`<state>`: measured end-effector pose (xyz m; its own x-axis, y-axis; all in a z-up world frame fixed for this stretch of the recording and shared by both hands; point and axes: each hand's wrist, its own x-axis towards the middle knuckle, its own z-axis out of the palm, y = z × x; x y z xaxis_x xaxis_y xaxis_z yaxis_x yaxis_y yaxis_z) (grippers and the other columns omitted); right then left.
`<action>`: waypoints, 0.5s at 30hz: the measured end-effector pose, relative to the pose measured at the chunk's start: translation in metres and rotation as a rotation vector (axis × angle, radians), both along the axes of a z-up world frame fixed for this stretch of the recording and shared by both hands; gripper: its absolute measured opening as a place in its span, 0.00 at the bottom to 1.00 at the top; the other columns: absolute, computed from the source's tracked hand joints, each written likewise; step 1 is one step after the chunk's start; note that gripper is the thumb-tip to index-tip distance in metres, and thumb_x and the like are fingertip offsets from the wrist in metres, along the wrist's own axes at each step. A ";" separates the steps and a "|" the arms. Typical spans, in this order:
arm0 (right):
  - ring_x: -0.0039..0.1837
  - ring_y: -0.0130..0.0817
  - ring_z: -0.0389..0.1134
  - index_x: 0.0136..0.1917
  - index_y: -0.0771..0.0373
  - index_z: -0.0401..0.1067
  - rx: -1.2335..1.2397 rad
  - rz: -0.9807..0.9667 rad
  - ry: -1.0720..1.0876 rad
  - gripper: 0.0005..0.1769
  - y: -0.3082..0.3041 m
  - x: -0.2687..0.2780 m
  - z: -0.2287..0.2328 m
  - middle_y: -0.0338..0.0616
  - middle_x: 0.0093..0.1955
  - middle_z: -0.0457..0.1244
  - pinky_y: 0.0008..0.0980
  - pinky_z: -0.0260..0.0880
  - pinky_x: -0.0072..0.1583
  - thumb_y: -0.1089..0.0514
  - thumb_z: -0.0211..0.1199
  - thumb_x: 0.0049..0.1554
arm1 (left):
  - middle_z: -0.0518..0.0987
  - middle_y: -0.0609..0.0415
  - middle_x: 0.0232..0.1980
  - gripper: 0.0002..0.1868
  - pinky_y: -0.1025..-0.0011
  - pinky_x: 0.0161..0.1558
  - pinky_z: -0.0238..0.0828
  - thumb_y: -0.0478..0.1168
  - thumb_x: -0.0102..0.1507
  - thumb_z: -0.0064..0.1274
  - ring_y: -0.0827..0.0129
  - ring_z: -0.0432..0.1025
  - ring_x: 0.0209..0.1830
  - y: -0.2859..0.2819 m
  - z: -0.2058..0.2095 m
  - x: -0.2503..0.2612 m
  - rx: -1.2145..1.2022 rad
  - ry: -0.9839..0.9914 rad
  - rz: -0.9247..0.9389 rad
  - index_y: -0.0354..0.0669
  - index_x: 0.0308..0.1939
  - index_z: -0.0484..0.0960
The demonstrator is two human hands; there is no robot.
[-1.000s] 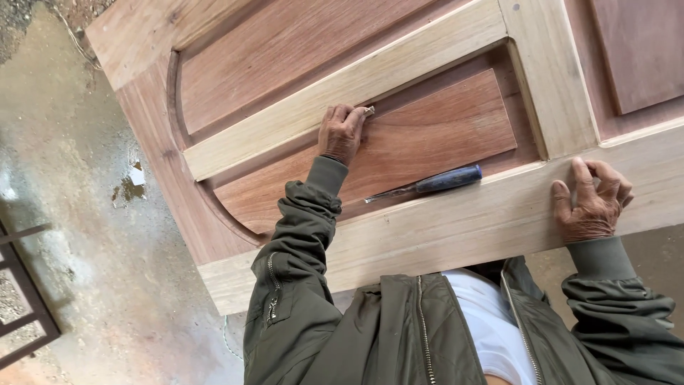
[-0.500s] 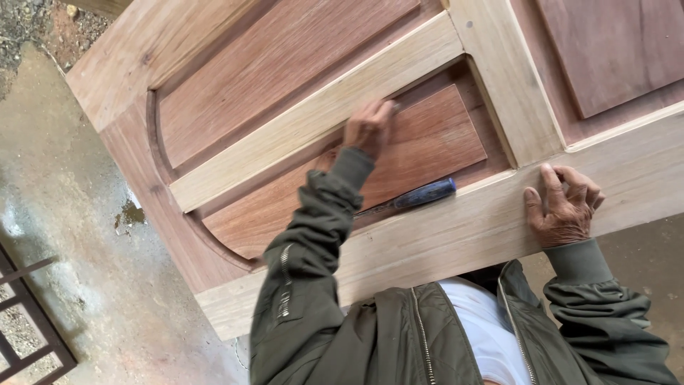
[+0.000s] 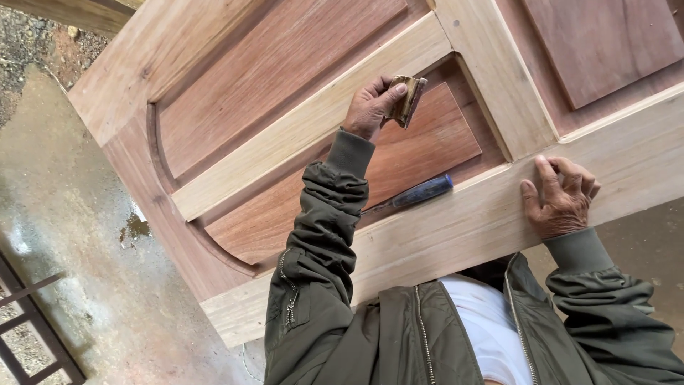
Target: Sanding the recessed panels and grooves of a wooden door by hand using sandpaper and a scraping tool.
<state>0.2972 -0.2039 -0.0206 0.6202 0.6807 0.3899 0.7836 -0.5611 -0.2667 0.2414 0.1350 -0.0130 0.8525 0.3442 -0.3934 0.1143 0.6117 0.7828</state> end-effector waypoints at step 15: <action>0.56 0.40 0.51 0.56 0.62 0.69 -0.009 -0.012 0.012 0.20 -0.001 -0.002 0.002 0.42 0.56 0.57 0.36 0.49 0.55 0.53 0.59 0.51 | 0.72 0.55 0.25 0.03 0.78 0.26 0.68 0.32 0.55 0.45 0.74 0.66 0.23 0.013 0.030 -0.069 1.212 0.169 -0.040 0.42 0.28 0.69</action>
<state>0.2952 -0.2048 -0.0190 0.6328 0.6767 0.3763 0.7736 -0.5729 -0.2706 0.1723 0.1476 0.0167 0.8400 0.5396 0.0572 0.2713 -0.5089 0.8169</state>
